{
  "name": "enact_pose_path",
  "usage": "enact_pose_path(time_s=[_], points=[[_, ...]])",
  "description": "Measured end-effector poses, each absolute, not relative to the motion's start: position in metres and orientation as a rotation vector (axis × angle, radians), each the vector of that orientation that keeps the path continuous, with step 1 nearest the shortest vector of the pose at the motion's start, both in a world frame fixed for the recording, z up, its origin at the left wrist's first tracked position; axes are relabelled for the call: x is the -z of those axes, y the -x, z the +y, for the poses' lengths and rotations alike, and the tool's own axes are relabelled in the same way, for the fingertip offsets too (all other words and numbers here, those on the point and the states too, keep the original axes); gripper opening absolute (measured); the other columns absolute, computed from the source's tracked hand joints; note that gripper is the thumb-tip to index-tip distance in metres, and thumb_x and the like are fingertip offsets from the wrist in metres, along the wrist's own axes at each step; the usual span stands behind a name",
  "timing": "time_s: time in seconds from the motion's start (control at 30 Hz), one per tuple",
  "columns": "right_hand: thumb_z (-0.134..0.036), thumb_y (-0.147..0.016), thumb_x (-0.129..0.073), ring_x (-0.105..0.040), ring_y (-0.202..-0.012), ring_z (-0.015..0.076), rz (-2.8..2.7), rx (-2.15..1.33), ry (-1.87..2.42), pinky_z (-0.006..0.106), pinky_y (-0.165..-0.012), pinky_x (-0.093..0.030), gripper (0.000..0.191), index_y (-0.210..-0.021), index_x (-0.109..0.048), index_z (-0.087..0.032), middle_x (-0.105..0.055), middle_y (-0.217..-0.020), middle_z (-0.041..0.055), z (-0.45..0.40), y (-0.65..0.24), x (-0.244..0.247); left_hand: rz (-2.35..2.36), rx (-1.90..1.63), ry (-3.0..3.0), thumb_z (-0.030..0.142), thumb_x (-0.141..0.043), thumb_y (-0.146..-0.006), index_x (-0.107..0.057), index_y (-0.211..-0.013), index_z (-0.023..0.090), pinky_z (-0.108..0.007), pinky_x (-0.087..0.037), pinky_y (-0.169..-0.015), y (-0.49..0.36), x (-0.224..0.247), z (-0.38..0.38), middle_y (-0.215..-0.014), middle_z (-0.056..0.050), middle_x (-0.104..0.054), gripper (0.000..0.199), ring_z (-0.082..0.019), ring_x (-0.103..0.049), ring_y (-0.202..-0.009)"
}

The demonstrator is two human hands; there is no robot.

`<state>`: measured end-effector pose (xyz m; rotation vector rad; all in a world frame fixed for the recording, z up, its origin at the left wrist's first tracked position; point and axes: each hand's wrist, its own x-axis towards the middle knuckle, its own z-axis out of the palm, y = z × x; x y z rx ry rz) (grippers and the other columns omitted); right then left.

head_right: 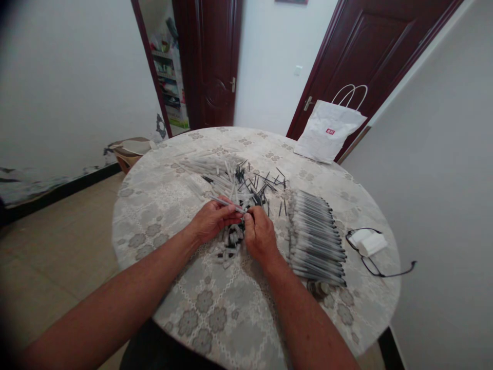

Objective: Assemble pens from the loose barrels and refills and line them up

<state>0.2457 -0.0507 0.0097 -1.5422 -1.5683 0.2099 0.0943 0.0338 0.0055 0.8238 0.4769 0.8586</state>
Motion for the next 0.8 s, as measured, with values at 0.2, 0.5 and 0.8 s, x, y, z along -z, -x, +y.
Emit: enact_pose_path(time_s=[0.2, 0.5, 0.8], points=[[-0.040, -0.104, -0.036, -0.051, -0.066, 0.0170, -1.545, -0.275, 1.566, 0.029, -0.063, -0.036, 0.035, -0.077, -0.050, -0.024, -0.053, -0.068, -0.0020, -0.0503, -0.2464, -0.0089, 0.456, -0.860, -0.841, 0.028, -0.088, -0.073, -0.061, -0.087, 0.014, -0.036, -0.063, -0.078, -0.0947, -0.0004, 0.0355, -0.090, -0.007, -0.077, 0.034, -0.020, -0.075, -0.080], [-0.038, -0.100, -0.046, -0.056, -0.072, 0.0196, -1.521, -0.250, 1.549, 0.030, -0.064, -0.038, 0.019, -0.097, -0.056, -0.023, -0.062, -0.078, 0.0005, -0.0517, -0.2490, -0.0083, 0.456, -0.880, -0.843, 0.031, -0.089, -0.071, -0.063, -0.084, 0.013, -0.035, -0.063, -0.077, -0.0947, 0.0007, 0.0351, -0.088, -0.008, -0.077, 0.035, -0.020, -0.075, -0.079], [-0.039, -0.104, -0.036, -0.053, -0.066, 0.0185, -1.521, -0.302, 1.564, 0.031, -0.065, -0.036, 0.028, -0.086, -0.052, -0.024, -0.056, -0.070, -0.0015, -0.0513, -0.2467, -0.0044, 0.474, -0.851, -0.871, 0.033, -0.089, -0.071, -0.062, -0.085, 0.013, -0.033, -0.062, -0.076, -0.0952, 0.0001, 0.0335, -0.081, -0.008, -0.076, 0.037, -0.019, -0.075, -0.076]])
